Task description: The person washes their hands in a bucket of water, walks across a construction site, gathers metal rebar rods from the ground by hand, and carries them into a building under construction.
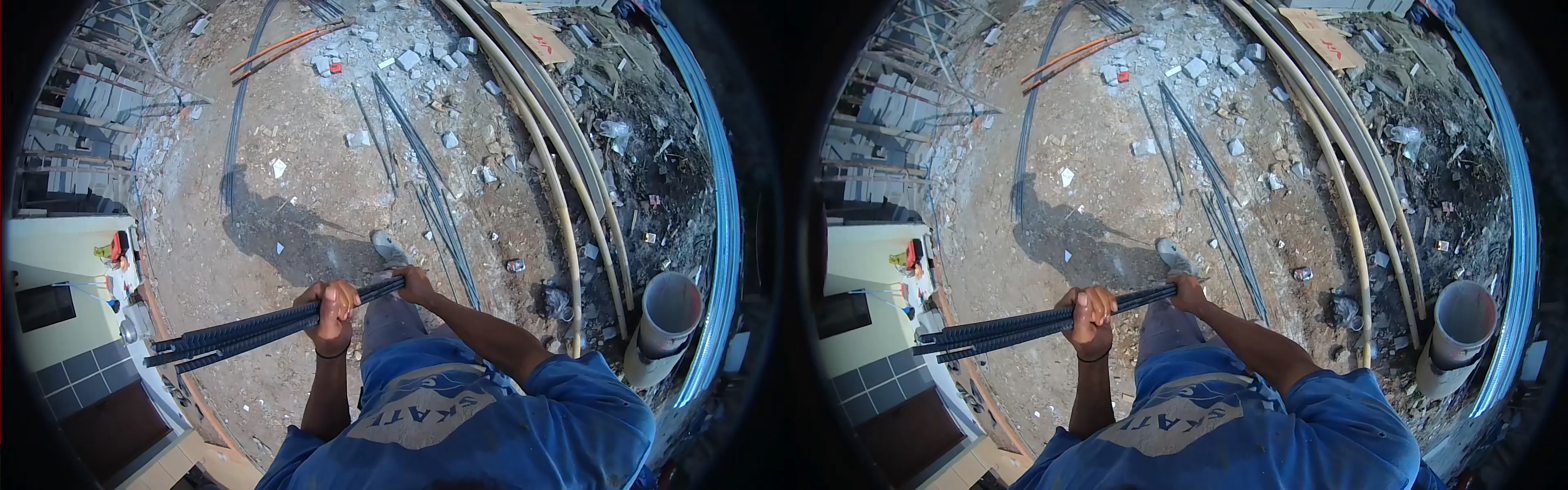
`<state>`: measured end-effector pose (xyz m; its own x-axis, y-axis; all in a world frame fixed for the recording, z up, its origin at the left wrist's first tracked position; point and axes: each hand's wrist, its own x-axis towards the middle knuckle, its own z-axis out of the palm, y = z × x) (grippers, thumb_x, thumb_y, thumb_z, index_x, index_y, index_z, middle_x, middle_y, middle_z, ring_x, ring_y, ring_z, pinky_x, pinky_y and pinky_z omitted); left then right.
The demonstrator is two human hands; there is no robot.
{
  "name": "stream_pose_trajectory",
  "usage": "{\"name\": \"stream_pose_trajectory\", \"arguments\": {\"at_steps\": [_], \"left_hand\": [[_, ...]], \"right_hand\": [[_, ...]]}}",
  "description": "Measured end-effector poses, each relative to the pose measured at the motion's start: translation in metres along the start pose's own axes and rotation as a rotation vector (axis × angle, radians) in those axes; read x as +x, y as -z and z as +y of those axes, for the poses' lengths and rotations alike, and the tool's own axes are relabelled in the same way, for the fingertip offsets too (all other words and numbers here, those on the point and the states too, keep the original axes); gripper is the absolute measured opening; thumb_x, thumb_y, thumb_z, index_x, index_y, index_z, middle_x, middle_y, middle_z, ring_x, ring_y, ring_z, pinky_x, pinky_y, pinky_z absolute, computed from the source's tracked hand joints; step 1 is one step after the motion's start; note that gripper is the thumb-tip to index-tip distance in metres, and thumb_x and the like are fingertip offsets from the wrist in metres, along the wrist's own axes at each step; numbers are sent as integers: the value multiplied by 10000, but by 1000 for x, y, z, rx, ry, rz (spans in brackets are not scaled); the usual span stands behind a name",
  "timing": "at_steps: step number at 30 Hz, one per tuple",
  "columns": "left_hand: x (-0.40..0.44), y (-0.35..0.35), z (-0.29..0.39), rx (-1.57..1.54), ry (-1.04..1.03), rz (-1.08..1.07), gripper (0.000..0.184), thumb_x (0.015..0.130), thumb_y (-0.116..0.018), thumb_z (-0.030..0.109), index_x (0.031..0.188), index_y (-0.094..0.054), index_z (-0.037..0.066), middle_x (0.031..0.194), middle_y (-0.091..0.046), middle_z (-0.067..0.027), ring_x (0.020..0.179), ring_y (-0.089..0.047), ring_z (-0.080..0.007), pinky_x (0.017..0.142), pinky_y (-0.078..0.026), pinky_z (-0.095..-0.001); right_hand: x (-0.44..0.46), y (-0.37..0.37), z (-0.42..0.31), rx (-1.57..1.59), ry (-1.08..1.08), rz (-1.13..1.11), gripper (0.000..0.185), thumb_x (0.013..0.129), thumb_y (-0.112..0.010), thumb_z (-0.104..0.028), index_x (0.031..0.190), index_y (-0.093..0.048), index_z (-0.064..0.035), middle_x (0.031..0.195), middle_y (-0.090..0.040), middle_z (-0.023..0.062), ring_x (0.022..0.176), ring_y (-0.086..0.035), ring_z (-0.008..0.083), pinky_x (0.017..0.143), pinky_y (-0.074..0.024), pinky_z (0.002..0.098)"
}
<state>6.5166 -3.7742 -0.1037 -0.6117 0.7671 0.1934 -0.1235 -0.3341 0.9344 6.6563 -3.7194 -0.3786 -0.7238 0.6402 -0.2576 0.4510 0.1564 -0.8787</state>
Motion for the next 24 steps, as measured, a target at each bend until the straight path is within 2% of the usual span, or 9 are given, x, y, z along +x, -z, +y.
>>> {"name": "stream_pose_trajectory", "arguments": {"at_steps": [3,4,7,9,13,16,18,21,24], "left_hand": [[57,25,-74,55,118,129,374,980,-493,126,634,-353,101,515,-363,-13,473,-360,-111,550,-406,-314],[76,32,-101,55,183,225,377,959,-514,107,621,-349,88,529,-364,-10,486,-352,-105,567,-415,-307],[117,55,-179,158,174,389,372,956,-508,87,624,-341,89,550,-357,-2,514,-337,-96,601,-419,-306],[141,64,-223,173,206,441,374,958,-502,81,625,-332,93,552,-349,1,522,-330,-95,610,-418,-308],[154,86,-310,217,193,475,329,985,-448,71,673,-346,102,563,-318,6,524,-306,-89,660,-401,-308],[155,100,-385,170,247,536,338,971,-455,94,653,-342,110,550,-310,-1,525,-313,-103,672,-410,-323],[148,103,-438,271,266,534,347,957,-451,115,632,-329,117,532,-300,-10,516,-317,-121,667,-411,-341],[136,112,-494,322,272,430,365,977,-433,140,633,-308,134,526,-290,-14,524,-315,-114,655,-391,-346],[126,127,-524,300,252,362,368,991,-430,158,643,-311,142,525,-279,-6,534,-310,-110,663,-377,-346]], "right_hand": [[93,-19,46,-135,17,19,284,705,-767,-169,947,-679,-50,817,-675,174,826,-676,346,733,-518,439],[123,-17,59,-174,-152,-139,478,714,-800,-236,1130,-641,-63,963,-692,191,948,-672,351,826,-530,433],[176,15,70,-239,-406,-157,650,744,-803,-323,1284,-566,-49,1175,-657,198,1077,-637,365,943,-510,428],[194,36,110,-176,-328,-66,519,782,-765,-288,1213,-605,-46,1070,-698,191,1036,-664,341,895,-530,429],[209,71,213,-218,-569,-21,303,790,-726,-300,1000,-698,-83,948,-715,165,960,-682,337,840,-534,435],[218,61,346,-304,-800,-135,360,783,-722,-351,1008,-698,-72,971,-713,178,960,-682,351,850,-538,426],[203,10,479,-696,-640,-333,481,778,-708,-390,1084,-660,-22,1110,-683,195,1024,-665,344,906,-523,414],[219,-4,513,-453,-983,-380,649,794,-699,-440,1204,-568,45,1234,-613,247,1118,-619,366,961,-496,418],[219,-37,557,-426,-1099,-344,852,767,-744,-518,1315,-457,69,1301,-538,261,1222,-520,402,1045,-419,461]]}}
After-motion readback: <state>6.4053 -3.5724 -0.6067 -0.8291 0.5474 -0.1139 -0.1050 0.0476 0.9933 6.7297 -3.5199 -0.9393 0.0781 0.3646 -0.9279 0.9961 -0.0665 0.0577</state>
